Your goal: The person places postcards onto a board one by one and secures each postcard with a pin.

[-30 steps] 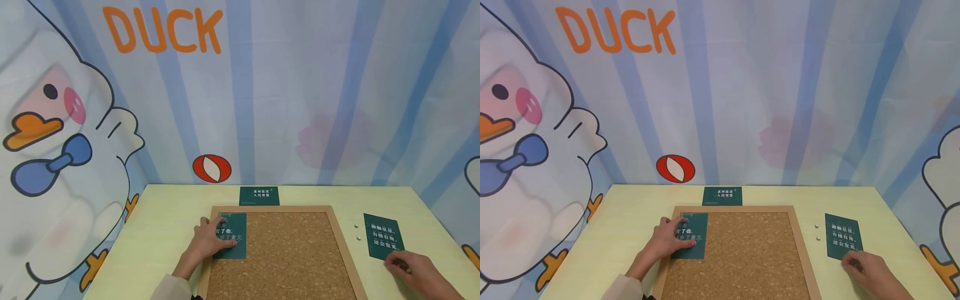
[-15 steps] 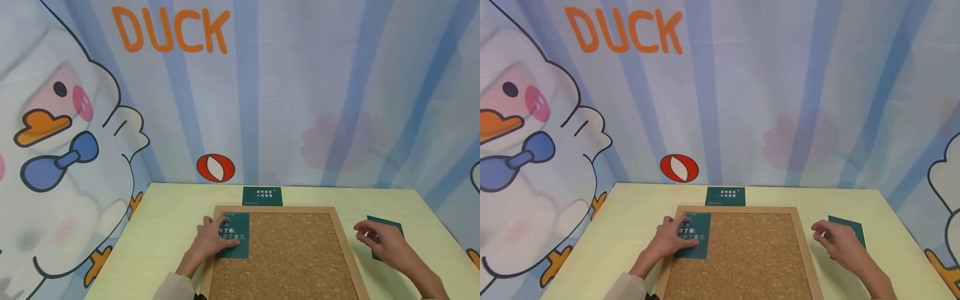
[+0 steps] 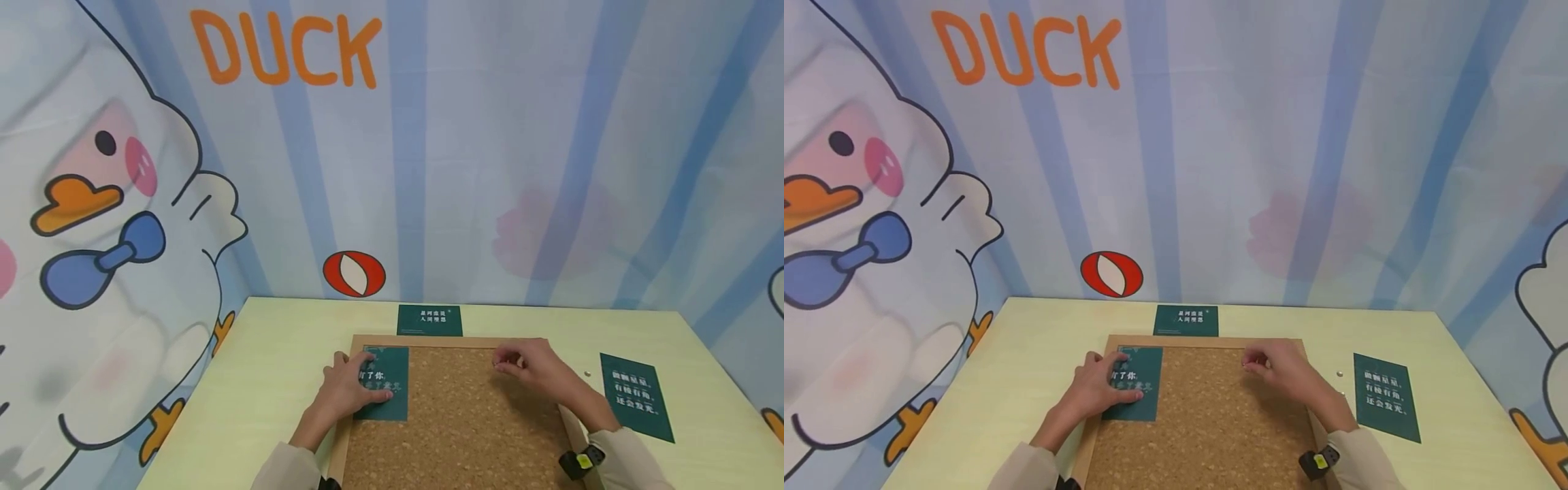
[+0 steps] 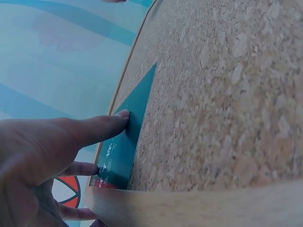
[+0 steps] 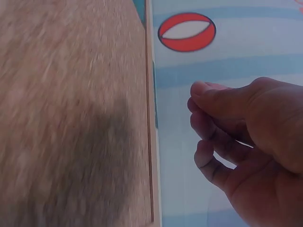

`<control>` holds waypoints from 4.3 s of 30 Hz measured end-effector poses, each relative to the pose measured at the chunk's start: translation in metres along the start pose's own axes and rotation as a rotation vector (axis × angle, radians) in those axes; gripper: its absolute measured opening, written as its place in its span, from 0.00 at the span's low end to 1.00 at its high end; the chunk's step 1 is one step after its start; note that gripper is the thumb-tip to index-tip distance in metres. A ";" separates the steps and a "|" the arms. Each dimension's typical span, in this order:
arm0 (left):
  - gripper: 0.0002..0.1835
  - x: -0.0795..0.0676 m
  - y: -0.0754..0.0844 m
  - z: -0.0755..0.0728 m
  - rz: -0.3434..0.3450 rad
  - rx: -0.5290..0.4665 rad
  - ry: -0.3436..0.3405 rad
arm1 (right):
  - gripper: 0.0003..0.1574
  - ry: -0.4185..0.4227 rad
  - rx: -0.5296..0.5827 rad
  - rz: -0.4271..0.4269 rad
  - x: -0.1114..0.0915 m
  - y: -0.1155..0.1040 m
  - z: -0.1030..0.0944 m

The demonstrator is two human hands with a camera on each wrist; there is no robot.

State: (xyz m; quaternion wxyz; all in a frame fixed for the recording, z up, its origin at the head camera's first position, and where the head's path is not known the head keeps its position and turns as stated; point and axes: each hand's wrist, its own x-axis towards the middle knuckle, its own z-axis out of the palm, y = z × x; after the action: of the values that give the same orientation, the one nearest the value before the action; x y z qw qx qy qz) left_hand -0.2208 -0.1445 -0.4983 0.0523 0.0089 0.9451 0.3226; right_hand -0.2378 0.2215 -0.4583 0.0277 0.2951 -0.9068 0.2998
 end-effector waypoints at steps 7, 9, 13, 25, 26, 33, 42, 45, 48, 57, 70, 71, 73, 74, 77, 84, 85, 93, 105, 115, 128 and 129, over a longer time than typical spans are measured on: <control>0.44 0.000 0.000 0.000 -0.006 0.000 0.003 | 0.03 -0.080 0.029 -0.021 0.043 -0.024 0.019; 0.44 0.000 0.000 0.000 -0.010 0.001 0.003 | 0.03 -0.097 0.058 -0.016 0.055 -0.030 0.026; 0.44 0.001 0.000 0.000 -0.023 0.006 0.004 | 0.04 -0.100 0.096 -0.020 0.077 -0.037 0.045; 0.43 0.001 -0.001 0.001 -0.015 0.008 0.009 | 0.05 -0.162 0.153 0.043 0.117 -0.045 0.093; 0.43 0.001 -0.001 0.001 -0.018 0.010 0.009 | 0.05 -0.170 0.152 0.055 0.119 -0.046 0.094; 0.43 0.000 0.001 -0.001 -0.027 0.004 0.007 | 0.06 -0.191 0.135 0.082 0.129 -0.047 0.101; 0.43 -0.001 0.002 -0.002 -0.027 -0.003 0.006 | 0.09 -0.218 0.134 0.193 0.139 -0.048 0.101; 0.43 -0.001 0.001 -0.002 -0.026 -0.008 0.011 | 0.11 -0.249 0.119 0.239 0.145 -0.048 0.100; 0.43 -0.001 0.001 -0.002 -0.021 -0.013 0.015 | 0.11 -0.268 0.108 0.266 0.149 -0.049 0.097; 0.43 0.000 -0.001 -0.001 -0.010 -0.015 0.017 | 0.04 -0.267 0.123 0.312 0.150 -0.051 0.097; 0.43 0.000 -0.001 -0.001 -0.011 -0.003 0.020 | 0.08 -0.329 0.137 0.322 0.152 -0.050 0.092; 0.43 0.000 -0.001 0.000 -0.010 -0.003 0.021 | 0.10 -0.331 0.142 0.335 0.153 -0.050 0.091; 0.43 0.000 -0.001 0.000 -0.009 -0.002 0.021 | 0.13 -0.336 0.151 0.363 0.155 -0.051 0.091; 0.43 0.000 -0.001 0.000 -0.008 -0.004 0.022 | 0.15 -0.340 0.155 0.384 0.156 -0.052 0.091; 0.43 0.000 0.000 0.000 -0.007 -0.006 0.023 | 0.23 -0.347 0.153 0.449 0.161 -0.055 0.092; 0.43 0.000 0.000 -0.001 -0.018 -0.006 0.019 | 0.29 -0.368 0.127 0.525 0.169 -0.065 0.093; 0.43 0.000 0.000 -0.001 -0.019 -0.007 0.018 | 0.27 -0.367 0.114 0.534 0.169 -0.066 0.094; 0.43 -0.001 0.000 -0.001 -0.031 -0.005 0.020 | 0.06 -0.353 0.040 0.591 0.171 -0.080 0.092; 0.43 0.000 0.000 0.001 -0.034 0.007 0.025 | 0.05 -0.408 -0.086 0.580 0.183 -0.084 0.097; 0.42 0.001 -0.001 0.000 -0.027 -0.004 0.020 | 0.05 -0.424 -0.148 0.538 0.187 -0.089 0.092; 0.43 -0.002 0.002 -0.001 0.008 -0.023 0.005 | 0.09 -0.301 -0.236 0.498 0.175 -0.105 0.100; 0.43 -0.003 0.002 -0.001 0.009 -0.023 0.002 | 0.09 -0.292 -0.241 0.501 0.173 -0.106 0.099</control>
State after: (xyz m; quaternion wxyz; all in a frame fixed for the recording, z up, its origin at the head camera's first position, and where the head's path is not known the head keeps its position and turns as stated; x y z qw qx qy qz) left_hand -0.2184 -0.1434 -0.4960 0.0499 0.0123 0.9412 0.3338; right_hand -0.3094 0.0076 -0.4435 -0.1426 0.0970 -0.9747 0.1422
